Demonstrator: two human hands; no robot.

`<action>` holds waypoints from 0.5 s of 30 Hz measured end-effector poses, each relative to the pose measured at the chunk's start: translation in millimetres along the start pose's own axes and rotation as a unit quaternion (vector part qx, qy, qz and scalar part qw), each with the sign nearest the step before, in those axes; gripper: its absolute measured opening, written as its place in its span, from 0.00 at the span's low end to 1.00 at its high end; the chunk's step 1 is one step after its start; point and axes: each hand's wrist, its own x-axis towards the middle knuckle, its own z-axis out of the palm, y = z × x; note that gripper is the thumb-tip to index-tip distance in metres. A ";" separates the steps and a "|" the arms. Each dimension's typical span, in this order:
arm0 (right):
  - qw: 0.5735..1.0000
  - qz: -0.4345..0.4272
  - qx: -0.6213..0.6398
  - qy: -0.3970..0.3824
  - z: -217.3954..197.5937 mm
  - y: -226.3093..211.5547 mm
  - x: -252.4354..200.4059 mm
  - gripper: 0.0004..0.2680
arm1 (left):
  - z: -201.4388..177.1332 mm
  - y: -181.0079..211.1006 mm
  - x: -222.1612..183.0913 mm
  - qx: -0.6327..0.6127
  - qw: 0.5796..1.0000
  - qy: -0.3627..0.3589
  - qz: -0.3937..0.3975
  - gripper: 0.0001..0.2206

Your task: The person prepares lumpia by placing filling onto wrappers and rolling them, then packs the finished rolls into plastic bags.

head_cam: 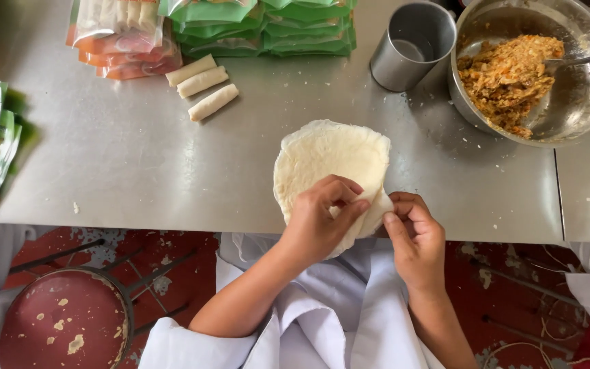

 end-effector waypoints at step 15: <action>0.997 0.048 -0.059 0.014 14.7 -17.3 6.8 0.04 | -17.9 27.6 21.5 0.040 0.995 -0.093 0.009 0.14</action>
